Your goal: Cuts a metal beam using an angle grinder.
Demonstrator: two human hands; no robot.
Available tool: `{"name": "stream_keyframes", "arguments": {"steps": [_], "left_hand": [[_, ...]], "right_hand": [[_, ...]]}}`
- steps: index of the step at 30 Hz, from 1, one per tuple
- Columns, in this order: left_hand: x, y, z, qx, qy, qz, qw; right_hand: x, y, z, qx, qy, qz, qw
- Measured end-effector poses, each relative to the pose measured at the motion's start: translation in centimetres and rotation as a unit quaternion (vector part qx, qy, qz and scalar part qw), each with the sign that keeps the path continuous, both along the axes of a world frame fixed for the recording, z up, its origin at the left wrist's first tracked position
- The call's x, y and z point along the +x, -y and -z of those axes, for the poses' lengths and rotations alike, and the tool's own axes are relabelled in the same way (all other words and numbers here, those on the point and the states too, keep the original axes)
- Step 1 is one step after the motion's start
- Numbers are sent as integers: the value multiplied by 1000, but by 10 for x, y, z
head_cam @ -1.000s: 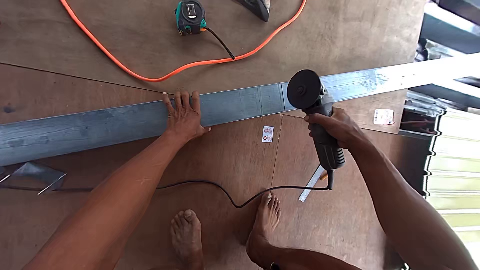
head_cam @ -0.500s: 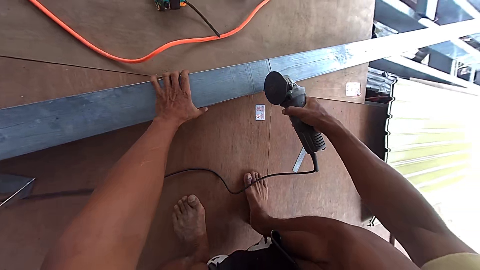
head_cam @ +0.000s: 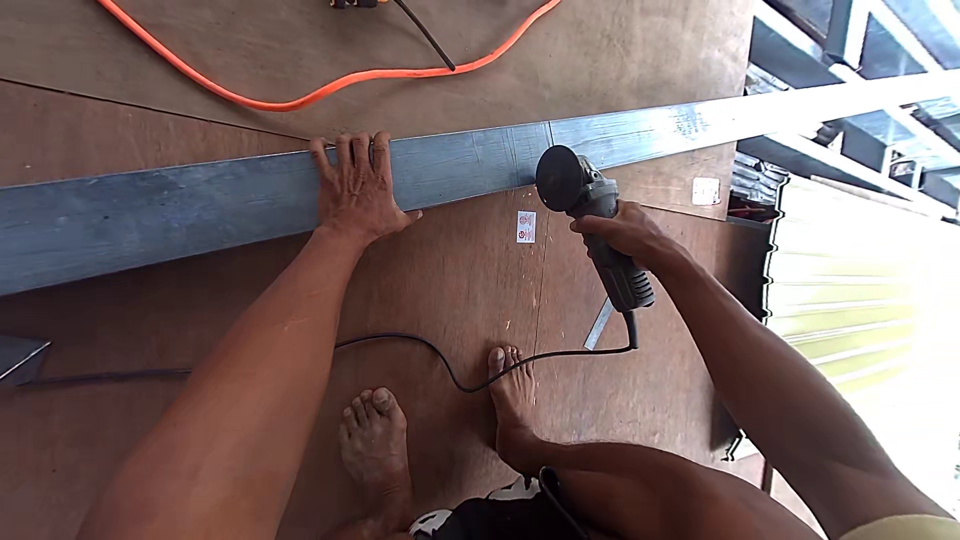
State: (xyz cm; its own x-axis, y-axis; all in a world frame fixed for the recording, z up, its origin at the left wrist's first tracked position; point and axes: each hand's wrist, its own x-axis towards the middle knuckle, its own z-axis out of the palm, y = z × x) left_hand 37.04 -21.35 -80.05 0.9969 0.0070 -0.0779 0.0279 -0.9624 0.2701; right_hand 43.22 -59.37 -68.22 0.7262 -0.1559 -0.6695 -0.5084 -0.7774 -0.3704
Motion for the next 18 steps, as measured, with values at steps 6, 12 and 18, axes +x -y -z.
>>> {"name": "stream_keyframes", "arguments": {"steps": [6,12,18], "left_hand": [[0,1,-2,2,-8,-1,1000],[0,1,0,0,-6,-4,1000],[0,2,-3,-1,-17,-7,1000]], "right_hand": [[5,4,1,-13,1,-26,1000],[9,1,-3,-24,-4,-27,999],[9,0,-5,-38,-8,-40,998]]}}
